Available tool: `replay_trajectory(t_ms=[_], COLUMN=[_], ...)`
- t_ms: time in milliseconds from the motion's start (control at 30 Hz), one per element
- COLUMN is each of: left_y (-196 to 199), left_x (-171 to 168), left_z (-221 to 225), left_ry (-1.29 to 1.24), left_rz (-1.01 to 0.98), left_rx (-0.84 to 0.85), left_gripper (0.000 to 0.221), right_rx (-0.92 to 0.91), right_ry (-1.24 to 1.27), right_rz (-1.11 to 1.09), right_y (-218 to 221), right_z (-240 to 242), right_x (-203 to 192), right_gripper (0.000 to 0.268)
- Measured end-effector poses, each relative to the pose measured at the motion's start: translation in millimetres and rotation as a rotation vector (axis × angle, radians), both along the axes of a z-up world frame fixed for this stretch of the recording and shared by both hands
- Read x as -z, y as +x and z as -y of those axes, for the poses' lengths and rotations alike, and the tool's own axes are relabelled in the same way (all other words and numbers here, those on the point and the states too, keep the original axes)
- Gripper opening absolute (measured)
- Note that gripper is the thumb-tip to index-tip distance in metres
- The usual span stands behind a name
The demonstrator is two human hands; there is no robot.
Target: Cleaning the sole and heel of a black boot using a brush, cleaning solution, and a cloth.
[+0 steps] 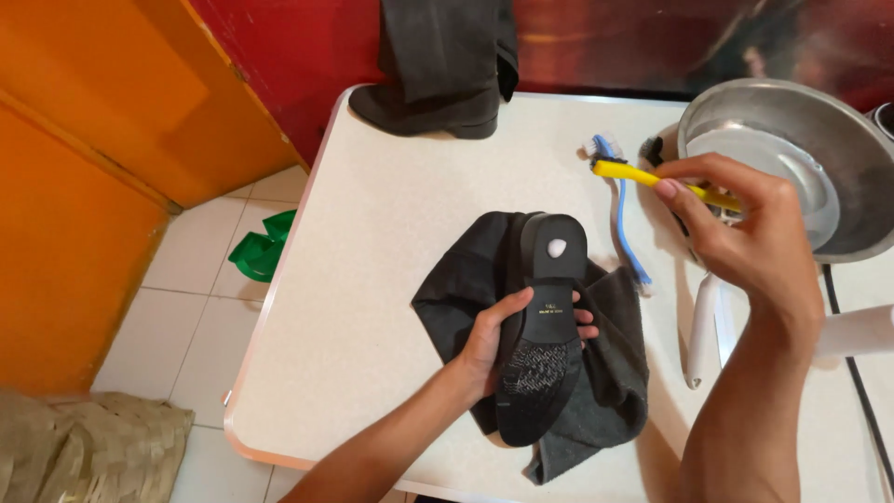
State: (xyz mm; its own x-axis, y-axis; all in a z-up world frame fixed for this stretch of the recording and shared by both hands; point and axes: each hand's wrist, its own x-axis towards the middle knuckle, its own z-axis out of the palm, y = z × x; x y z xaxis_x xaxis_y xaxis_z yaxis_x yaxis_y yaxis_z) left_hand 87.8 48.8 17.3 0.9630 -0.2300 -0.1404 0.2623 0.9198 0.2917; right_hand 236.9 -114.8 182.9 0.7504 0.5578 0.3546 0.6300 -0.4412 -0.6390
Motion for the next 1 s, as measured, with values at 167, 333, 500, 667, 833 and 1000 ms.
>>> replay_trajectory(t_ms=[167,333,500,667,833,1000], left_y=[-2,-2,-4,-4,-2,-1], left_x=[-6,-2,2,5,6,15], left_z=[1,3,4,5,1,0], left_ry=[0.017,0.003,0.001,-0.068,-0.024,-0.006], left_rz=[-0.034,-0.066,-0.037,-0.001,0.062,0.051], left_rx=[-0.009,-0.008,-0.013,0.012,-0.005,0.021], left_gripper=[0.063,0.065,0.064,0.061,0.061,0.062], right_rx=[-0.140,-0.098,-0.208,-0.222,-0.113,-0.275], right_ry=[-0.031,-0.178,-0.193,-0.235,-0.169,-0.251], right_rz=[0.083,0.168,0.243,0.299,0.473,0.294], right_y=[5,4,-2,-8,0,-4], right_z=[-6,-3,-9,-11,-11,-12], right_x=[7,16,24,29,36,26], right_gripper=[0.014,0.017,0.018,0.019,0.025,0.025])
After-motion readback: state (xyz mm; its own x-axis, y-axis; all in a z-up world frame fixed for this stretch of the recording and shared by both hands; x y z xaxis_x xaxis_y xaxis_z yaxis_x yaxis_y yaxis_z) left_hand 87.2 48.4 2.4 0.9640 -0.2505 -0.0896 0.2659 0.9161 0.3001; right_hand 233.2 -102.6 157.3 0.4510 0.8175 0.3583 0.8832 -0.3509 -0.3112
